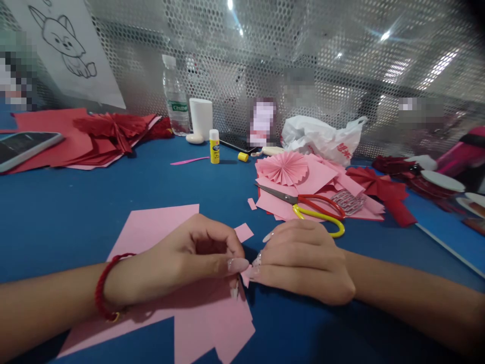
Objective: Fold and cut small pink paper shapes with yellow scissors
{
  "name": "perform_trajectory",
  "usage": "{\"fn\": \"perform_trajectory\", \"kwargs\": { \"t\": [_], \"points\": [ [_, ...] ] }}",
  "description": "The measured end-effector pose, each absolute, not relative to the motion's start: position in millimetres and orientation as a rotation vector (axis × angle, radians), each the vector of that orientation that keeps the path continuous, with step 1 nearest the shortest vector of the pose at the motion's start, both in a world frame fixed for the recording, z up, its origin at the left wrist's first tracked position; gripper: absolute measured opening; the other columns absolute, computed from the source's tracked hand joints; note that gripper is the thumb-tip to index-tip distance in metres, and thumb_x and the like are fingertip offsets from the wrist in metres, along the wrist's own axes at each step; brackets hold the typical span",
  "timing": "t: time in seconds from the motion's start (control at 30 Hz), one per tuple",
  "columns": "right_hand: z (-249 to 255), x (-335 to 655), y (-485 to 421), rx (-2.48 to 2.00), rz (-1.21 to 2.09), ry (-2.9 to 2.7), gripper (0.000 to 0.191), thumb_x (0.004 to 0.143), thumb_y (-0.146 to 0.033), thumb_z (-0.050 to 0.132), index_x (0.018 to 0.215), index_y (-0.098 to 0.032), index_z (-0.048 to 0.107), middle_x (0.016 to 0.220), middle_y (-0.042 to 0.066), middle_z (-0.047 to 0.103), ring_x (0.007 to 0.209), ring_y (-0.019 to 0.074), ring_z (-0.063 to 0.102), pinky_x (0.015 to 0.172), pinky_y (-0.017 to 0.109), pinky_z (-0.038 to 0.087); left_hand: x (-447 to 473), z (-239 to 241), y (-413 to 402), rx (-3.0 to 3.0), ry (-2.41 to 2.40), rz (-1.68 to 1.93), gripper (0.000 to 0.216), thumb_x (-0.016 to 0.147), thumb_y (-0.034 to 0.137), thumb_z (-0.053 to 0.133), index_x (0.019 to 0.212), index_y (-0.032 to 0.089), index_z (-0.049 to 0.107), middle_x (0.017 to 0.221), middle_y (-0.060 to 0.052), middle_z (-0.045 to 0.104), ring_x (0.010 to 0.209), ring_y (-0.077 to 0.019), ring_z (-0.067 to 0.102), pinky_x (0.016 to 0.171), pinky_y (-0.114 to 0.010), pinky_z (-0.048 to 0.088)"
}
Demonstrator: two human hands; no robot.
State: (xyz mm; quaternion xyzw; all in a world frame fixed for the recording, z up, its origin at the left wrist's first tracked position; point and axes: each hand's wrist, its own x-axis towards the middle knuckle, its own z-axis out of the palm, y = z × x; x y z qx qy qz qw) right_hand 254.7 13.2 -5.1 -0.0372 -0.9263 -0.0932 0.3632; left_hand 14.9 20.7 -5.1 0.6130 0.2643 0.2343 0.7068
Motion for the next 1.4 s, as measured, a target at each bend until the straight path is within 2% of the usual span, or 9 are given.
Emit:
{"fn": "perform_trajectory", "kwargs": {
  "t": [0.23,0.4,0.53,0.67,0.9,1.07,1.17,1.4],
  "points": [
    [-12,253,17,-0.102,-0.166,-2.242,0.026,0.104,-0.012,0.051,0.098,-0.007,0.075,0.082,0.008,0.078,0.078,0.0143,0.071,0.076,0.029,0.058,15,-3,21,1.319,0.623,0.523,0.017,0.089,0.024,0.074,0.075,0.013,0.075,0.072,-0.006,0.076,0.067,-0.0139,0.069,0.064,-0.018,0.054],
    [-7,256,12,-0.119,-0.19,-2.339,0.029,0.104,-0.012,0.048,0.097,-0.006,0.076,0.086,0.009,0.079,0.082,0.0165,0.072,0.081,0.031,0.059,17,-4,22,1.369,0.644,0.537,0.019,0.087,0.026,0.075,0.074,0.013,0.074,0.073,-0.006,0.076,0.067,-0.0149,0.068,0.064,-0.021,0.055],
    [-10,255,15,-0.113,-0.164,-2.327,0.026,0.103,-0.01,0.051,0.098,-0.006,0.076,0.088,0.009,0.079,0.083,0.0164,0.073,0.08,0.03,0.058,19,-1,20,1.445,0.661,0.575,0.018,0.089,0.022,0.071,0.073,0.014,0.073,0.07,-0.004,0.074,0.064,-0.0127,0.064,0.061,-0.019,0.052],
    [-18,250,19,-0.183,0.007,-2.202,0.022,0.103,-0.013,0.054,0.096,-0.008,0.075,0.084,0.009,0.078,0.079,0.0152,0.071,0.074,0.029,0.056,17,3,19,1.575,0.695,0.678,0.018,0.089,0.016,0.064,0.072,0.015,0.07,0.068,0.0,0.069,0.063,-0.0111,0.061,0.061,-0.018,0.05],
    [-19,240,15,-0.328,0.315,-2.138,0.013,0.098,-0.013,0.066,0.089,-0.008,0.075,0.081,0.01,0.076,0.077,0.013,0.07,0.073,0.022,0.056,11,0,19,1.792,0.724,0.672,0.017,0.091,0.022,0.06,0.079,0.017,0.07,0.073,0.0,0.073,0.067,-0.013,0.066,0.063,-0.019,0.052],
    [-20,236,18,-0.455,0.566,-2.044,0.007,0.09,-0.015,0.076,0.084,-0.01,0.076,0.077,0.005,0.075,0.07,0.0106,0.068,0.067,0.019,0.055,14,-1,17,1.961,0.81,0.768,0.021,0.09,0.026,0.06,0.075,0.018,0.071,0.062,0.002,0.07,0.055,-0.0101,0.059,0.052,-0.016,0.045],
    [-19,236,20,-0.574,0.694,-2.001,0.004,0.085,-0.013,0.08,0.082,-0.012,0.077,0.076,0.003,0.075,0.07,0.0104,0.068,0.068,0.019,0.055,15,0,17,2.077,0.863,0.758,0.021,0.09,0.025,0.058,0.076,0.019,0.071,0.064,0.003,0.072,0.055,-0.0102,0.062,0.051,-0.015,0.045],
    [-19,237,19,-0.644,0.709,-1.995,0.01,0.087,-0.02,0.079,0.081,-0.013,0.077,0.074,0.003,0.074,0.067,0.0102,0.067,0.066,0.02,0.055,15,-1,18,2.285,0.876,0.787,0.017,0.086,0.017,0.057,0.078,0.019,0.072,0.066,0.004,0.073,0.055,-0.009,0.063,0.053,-0.015,0.046]
  ]
}}
